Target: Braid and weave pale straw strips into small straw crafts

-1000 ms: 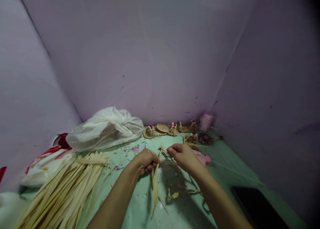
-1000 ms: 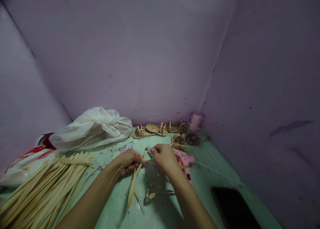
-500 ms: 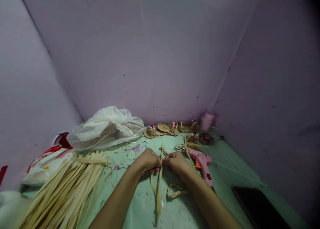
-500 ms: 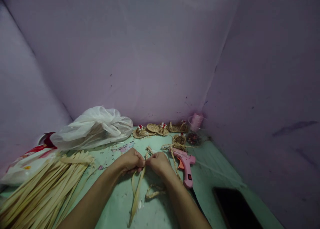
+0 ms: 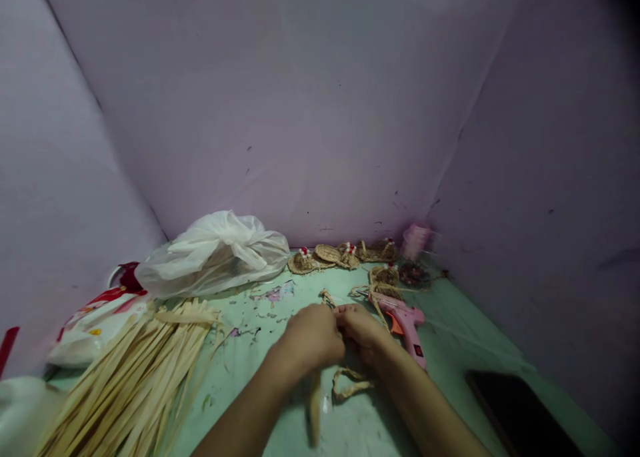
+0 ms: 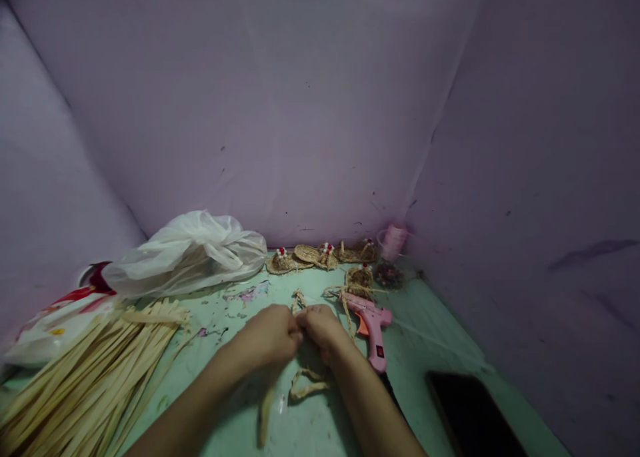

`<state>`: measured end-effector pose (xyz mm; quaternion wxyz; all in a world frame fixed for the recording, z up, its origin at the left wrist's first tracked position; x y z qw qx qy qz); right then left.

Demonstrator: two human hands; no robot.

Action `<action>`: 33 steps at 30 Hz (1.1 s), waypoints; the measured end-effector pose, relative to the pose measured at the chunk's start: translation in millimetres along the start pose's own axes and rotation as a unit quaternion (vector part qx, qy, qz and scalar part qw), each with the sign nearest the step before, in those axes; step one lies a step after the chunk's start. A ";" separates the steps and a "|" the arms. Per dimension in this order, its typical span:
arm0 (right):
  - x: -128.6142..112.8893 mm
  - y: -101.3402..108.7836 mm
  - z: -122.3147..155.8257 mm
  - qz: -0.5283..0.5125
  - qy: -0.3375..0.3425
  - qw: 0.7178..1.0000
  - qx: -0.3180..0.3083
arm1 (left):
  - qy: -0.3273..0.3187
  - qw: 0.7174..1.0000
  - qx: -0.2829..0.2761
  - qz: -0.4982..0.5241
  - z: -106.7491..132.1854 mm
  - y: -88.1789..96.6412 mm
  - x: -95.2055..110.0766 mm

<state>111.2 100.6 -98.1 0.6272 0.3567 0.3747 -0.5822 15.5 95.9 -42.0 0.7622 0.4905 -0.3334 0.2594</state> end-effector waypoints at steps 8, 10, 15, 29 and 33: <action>-2.6 1.0 -2.4 -0.015 0.010 0.999 -0.035 | 0.123 0.957 -0.097 0.243 -26.5 4.6 -22.8; -4.1 1.4 -2.0 -0.013 0.017 0.999 -0.046 | 0.136 0.934 -0.162 0.289 -26.6 -6.6 -23.9; -11.1 7.6 -0.1 0.127 0.061 0.990 -0.025 | 0.147 0.956 -0.112 0.228 -26.5 -9.6 -27.3; -46.3 -13.4 46.6 0.584 0.136 0.784 0.164 | 0.154 0.972 -0.022 0.174 -27.0 -10.1 -30.4; -45.6 -19.4 51.4 0.590 0.152 0.783 0.123 | 0.129 0.967 -0.064 0.209 -28.5 -6.2 -34.7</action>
Point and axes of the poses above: each hand's wrist, its own z-axis away from the middle knuckle, its own y-axis out of the back of the hand, x = y × z, the point moved 4 cm from there along -z, towards the middle knuckle, and after that the axes turned 2 degrees about z, right-handed, at the moved point
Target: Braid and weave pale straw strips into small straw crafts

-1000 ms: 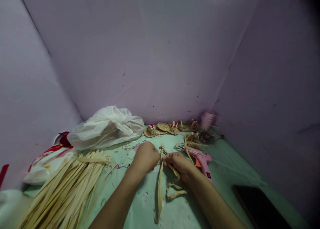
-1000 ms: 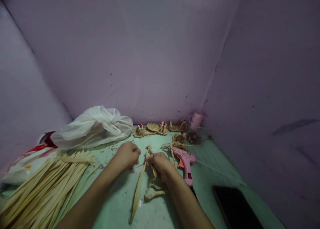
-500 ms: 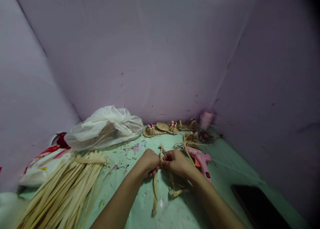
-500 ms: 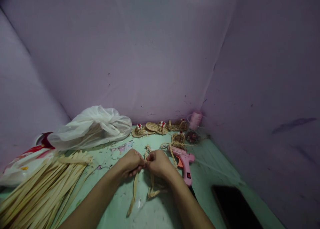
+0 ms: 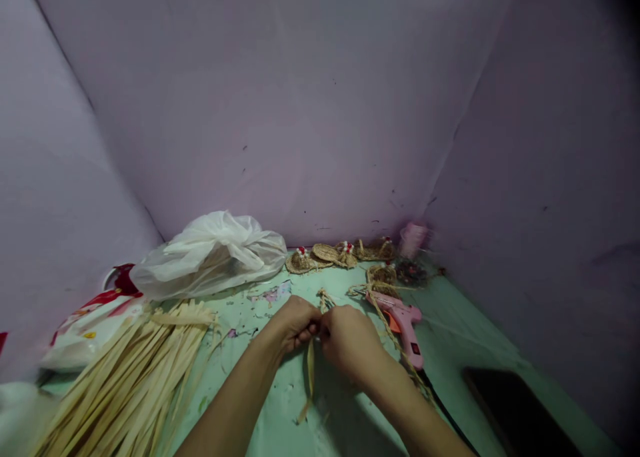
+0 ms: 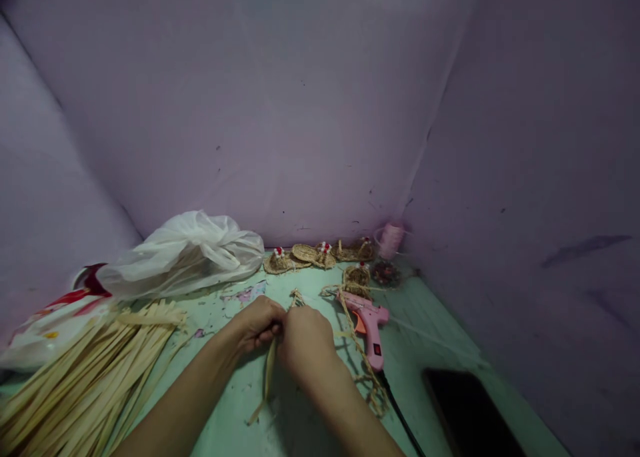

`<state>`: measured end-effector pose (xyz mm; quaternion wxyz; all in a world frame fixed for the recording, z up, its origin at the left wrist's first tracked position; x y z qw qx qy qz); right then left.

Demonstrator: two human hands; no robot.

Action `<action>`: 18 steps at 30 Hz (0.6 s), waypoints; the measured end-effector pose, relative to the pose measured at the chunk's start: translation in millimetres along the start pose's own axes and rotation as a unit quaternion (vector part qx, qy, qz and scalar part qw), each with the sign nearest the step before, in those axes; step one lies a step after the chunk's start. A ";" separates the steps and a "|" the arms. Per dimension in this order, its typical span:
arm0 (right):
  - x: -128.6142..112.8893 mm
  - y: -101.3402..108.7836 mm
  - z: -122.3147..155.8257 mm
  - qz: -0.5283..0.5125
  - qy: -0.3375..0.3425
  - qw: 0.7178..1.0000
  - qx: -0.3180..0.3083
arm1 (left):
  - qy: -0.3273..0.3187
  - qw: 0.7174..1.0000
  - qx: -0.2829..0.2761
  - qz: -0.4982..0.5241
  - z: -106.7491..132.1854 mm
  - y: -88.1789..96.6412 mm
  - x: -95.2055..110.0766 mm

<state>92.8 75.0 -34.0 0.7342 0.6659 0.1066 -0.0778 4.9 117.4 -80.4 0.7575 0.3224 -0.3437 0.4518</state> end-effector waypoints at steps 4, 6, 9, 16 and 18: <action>15.6 6.6 -1.7 -0.079 0.023 0.994 -0.067 | -0.054 0.995 -0.083 0.022 -5.2 5.3 -1.3; 29.8 12.7 -7.8 -0.137 -0.016 0.990 -0.034 | -0.062 0.991 -0.115 0.031 -6.3 6.9 -2.0; 41.2 7.0 -19.3 -0.257 -0.065 0.964 0.007 | -0.060 0.987 -0.141 0.045 -6.7 7.9 -2.7; 21.1 -41.7 -25.0 -0.509 -0.133 0.836 -0.155 | -0.068 0.989 -0.129 0.036 -8.1 7.0 -3.9; 22.5 -43.4 -24.7 -0.508 -0.140 0.836 -0.153 | -0.070 0.992 -0.109 0.000 -7.2 7.0 -2.9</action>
Point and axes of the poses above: each hand's wrist, its own z-axis away from the middle knuckle, its own y-axis out of the back of the hand, x = y × z, the point moved 4 cm from there along -z, towards the middle knuckle, and after that the axes turned 2 degrees about z, right-handed, at the moved point
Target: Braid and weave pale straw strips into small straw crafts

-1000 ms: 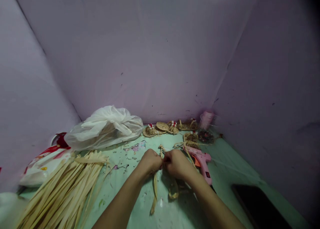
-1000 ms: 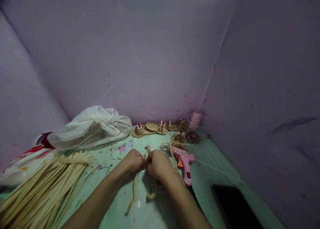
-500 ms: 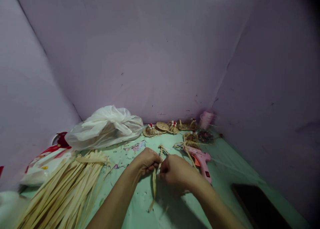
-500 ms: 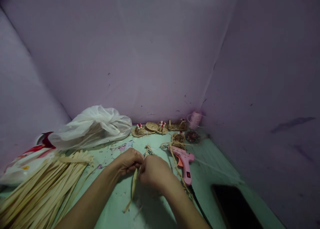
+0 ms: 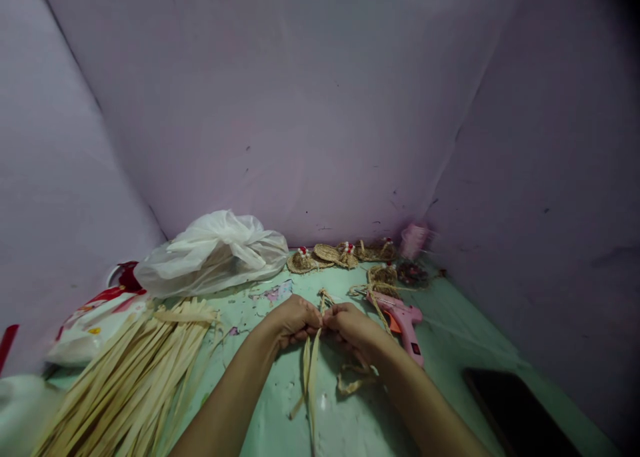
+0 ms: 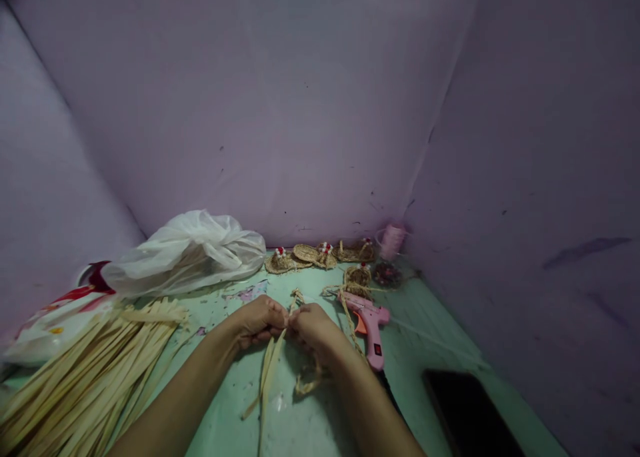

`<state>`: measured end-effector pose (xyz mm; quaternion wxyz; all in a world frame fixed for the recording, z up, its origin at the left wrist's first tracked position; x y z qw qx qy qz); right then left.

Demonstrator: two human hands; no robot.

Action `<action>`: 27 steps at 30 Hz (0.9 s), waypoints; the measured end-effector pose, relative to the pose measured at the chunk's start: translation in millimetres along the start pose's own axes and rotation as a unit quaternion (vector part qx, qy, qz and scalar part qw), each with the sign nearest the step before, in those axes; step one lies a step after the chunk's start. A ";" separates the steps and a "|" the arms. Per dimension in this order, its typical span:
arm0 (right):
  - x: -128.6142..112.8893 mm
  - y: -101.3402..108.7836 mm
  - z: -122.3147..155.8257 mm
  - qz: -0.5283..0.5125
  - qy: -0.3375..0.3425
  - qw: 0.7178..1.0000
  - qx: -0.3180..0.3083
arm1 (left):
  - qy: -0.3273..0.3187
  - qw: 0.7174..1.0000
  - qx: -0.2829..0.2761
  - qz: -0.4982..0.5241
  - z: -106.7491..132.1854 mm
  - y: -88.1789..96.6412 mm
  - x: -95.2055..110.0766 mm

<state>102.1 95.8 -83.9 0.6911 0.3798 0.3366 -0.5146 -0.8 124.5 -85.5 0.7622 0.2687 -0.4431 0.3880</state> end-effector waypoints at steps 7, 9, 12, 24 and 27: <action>5.3 8.7 -5.7 -0.019 0.021 1.000 -0.009 | 0.018 0.972 0.088 -0.219 14.5 3.4 17.8; 6.4 7.4 -6.5 -0.038 0.013 0.999 -0.027 | 0.013 0.945 0.125 -0.302 21.9 1.1 25.1; 6.6 6.2 -6.1 -0.059 0.004 0.997 -0.039 | 0.003 0.896 0.171 -0.409 33.2 -11.8 33.1; 13.2 5.2 -8.8 -0.100 0.016 0.993 -0.059 | 0.017 0.977 0.187 -0.102 29.8 6.0 35.6; 13.0 6.8 -8.8 -0.108 0.017 0.992 -0.067 | 0.065 0.990 0.122 0.030 19.9 2.1 25.0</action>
Point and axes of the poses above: each hand's wrist, its own z-axis away from the middle knuckle, its own y-axis out of the back of the hand, x = y × z, the point moved 4 cm from there along -z, towards the middle knuckle, and after that the axes turned 2 degrees about z, right-handed, at the moved point
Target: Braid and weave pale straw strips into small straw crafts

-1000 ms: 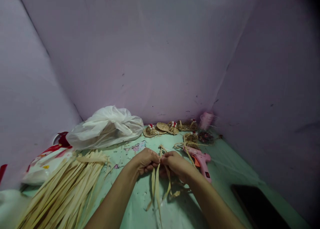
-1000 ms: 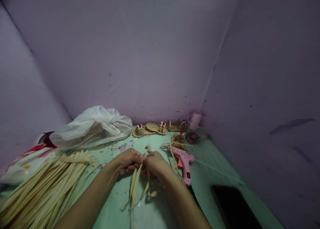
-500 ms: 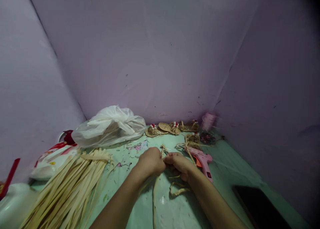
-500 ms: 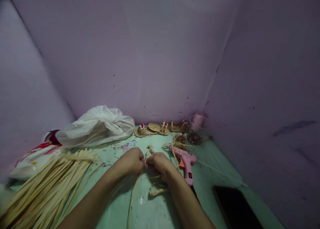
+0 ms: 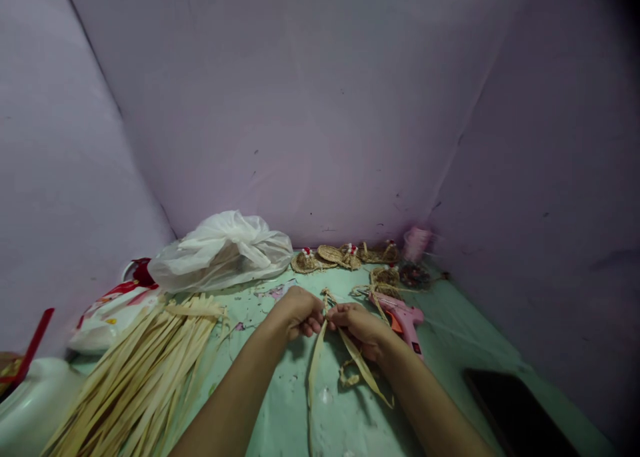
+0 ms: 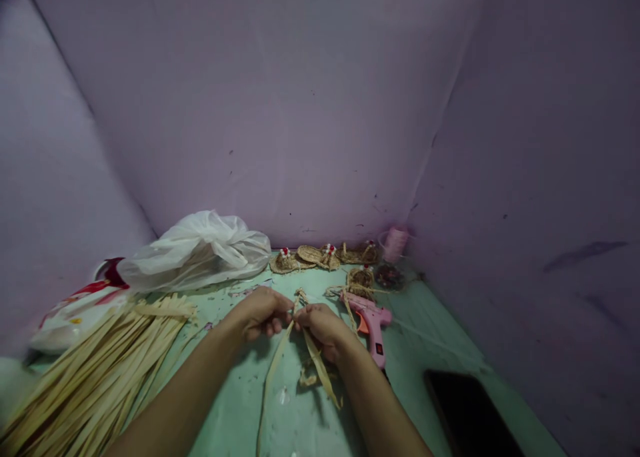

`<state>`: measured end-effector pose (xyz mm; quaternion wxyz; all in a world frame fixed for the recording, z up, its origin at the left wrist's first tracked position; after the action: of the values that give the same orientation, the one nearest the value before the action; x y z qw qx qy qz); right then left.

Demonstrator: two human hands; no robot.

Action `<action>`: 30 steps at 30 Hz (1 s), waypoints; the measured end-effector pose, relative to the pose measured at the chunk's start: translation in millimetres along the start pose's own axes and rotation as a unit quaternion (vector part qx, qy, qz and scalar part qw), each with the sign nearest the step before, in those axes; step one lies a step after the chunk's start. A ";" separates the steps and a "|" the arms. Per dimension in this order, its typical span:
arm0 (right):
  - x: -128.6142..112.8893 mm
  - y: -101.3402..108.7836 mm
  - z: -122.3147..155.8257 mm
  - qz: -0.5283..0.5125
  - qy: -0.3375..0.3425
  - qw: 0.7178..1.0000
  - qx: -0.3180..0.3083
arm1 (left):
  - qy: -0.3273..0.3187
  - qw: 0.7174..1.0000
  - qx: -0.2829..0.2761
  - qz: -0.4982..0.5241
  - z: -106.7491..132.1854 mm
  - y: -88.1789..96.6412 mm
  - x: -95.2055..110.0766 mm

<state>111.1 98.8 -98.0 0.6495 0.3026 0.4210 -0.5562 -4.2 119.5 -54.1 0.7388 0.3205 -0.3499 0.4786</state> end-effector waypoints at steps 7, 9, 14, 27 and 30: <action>-1.7 5.4 2.1 0.023 0.008 1.000 -0.019 | 0.056 0.983 -0.138 0.105 -14.2 -17.5 -21.6; -2.1 6.7 1.2 0.077 0.023 0.997 -0.008 | 0.072 0.984 -0.143 0.075 -13.3 -20.2 -24.2; -5.5 11.1 -1.8 0.270 0.076 0.956 0.082 | 0.002 0.994 -0.012 -0.107 -10.8 -16.6 -20.2; -44.0 -14.0 43.6 0.567 0.121 0.786 0.215 | -0.022 0.998 0.025 -0.059 -7.9 -16.7 -16.9; -44.3 -22.0 45.9 0.580 0.148 0.772 0.213 | -0.028 0.999 -0.027 -0.033 -9.3 -13.9 -18.0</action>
<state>98.1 75.5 -36.0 0.6973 0.6986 0.1269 -0.0982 5.4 113.6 -76.0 0.7523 0.3253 -0.3726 0.4352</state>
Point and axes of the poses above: each hand's wrist, its own z-axis away from the middle knuckle, its own y-axis out of the back of the hand, x = y × z, the point moved 4 cm from there along -z, towards the middle knuckle, and after that the axes turned 2 degrees about z, right-handed, at the moved point
